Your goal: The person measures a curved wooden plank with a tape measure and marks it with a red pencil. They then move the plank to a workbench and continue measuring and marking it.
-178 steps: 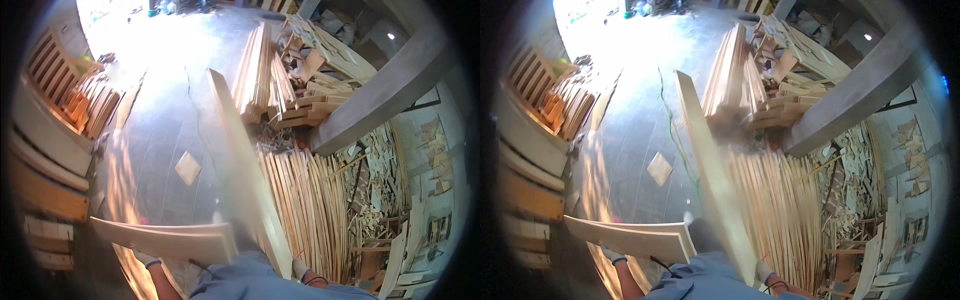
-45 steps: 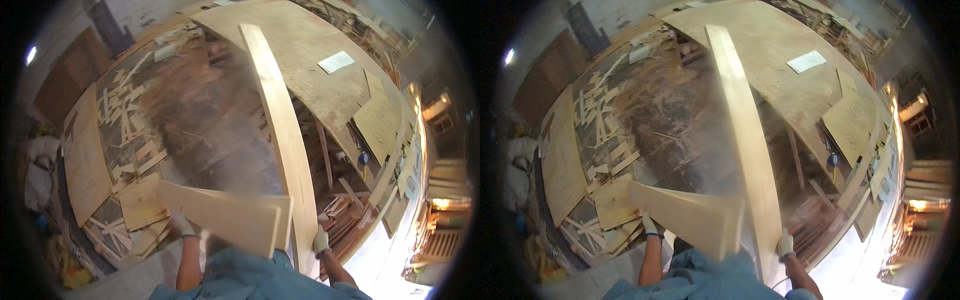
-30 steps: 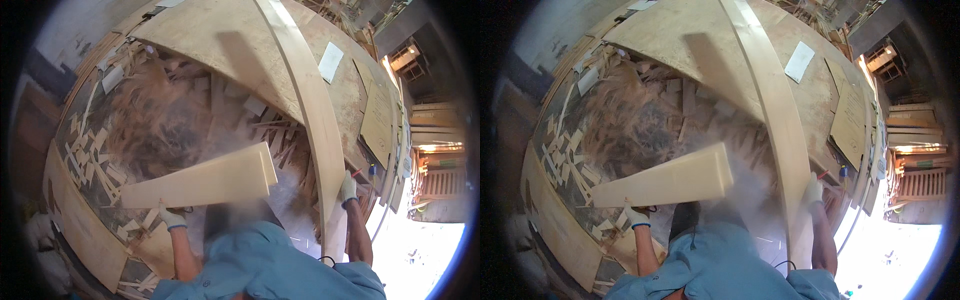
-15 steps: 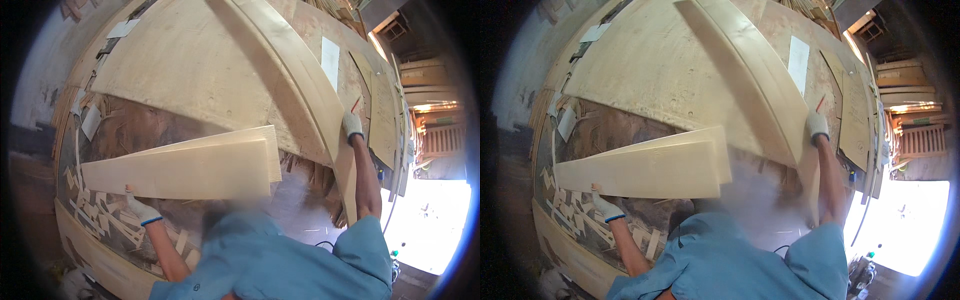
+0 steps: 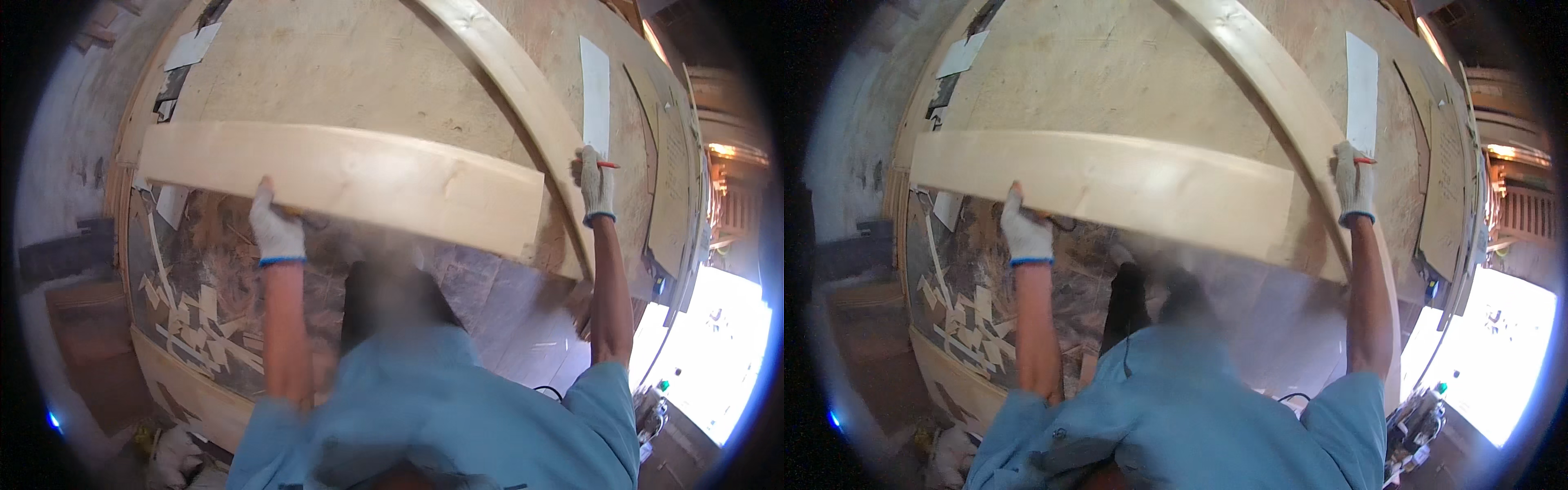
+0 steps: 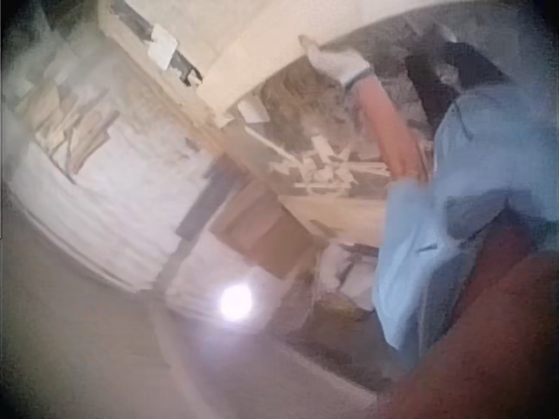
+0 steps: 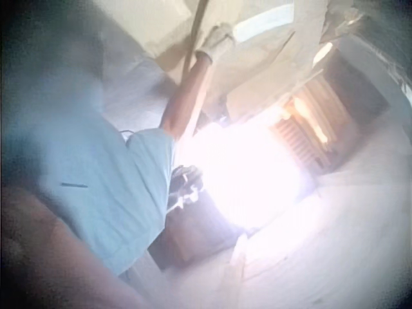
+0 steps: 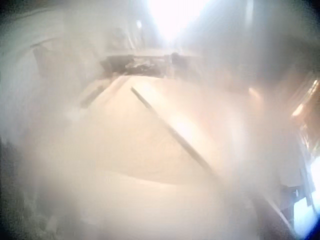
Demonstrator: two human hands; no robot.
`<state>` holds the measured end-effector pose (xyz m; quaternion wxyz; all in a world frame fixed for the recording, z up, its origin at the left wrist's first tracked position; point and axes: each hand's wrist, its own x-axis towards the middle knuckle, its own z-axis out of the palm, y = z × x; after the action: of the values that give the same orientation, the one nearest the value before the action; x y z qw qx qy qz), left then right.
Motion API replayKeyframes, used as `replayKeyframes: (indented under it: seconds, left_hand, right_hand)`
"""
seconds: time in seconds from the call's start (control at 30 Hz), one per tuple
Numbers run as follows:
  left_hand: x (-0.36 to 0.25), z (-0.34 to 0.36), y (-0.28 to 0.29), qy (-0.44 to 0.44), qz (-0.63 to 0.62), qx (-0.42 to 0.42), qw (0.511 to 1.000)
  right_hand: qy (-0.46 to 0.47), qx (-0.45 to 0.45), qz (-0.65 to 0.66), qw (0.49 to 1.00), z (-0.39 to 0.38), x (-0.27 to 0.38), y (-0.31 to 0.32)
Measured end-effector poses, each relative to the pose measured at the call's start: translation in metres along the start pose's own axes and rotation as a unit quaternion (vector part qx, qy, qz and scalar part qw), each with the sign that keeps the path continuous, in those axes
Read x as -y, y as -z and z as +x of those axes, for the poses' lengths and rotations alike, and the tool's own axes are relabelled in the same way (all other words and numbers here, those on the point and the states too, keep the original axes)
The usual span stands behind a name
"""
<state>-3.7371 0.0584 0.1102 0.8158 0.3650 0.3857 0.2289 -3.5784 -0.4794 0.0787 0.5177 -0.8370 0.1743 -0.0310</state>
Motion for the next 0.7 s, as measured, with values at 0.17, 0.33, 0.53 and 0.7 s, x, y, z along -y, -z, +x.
replayKeyframes:
  seconds: [0.17,0.33,0.53,0.7]
  left_hand:
    - [0.028,0.074,-0.008,0.054,0.033,0.093,0.994]
    - [0.019,0.087,-0.009,0.055,0.193,0.224,0.954]
    - [0.034,0.089,0.032,0.013,0.445,0.221,0.868]
    - [0.029,0.071,0.011,0.033,0.51,0.21,0.833]
  right_hand:
    - [-0.1,0.049,0.005,0.994,-0.118,0.061,-0.073]
    - [-0.128,-0.052,0.091,0.986,-0.139,0.013,-0.09]
    - [-0.189,-0.129,0.118,0.966,-0.143,0.017,-0.12]
    - [-0.128,-0.162,0.113,0.972,-0.15,-0.008,-0.122]
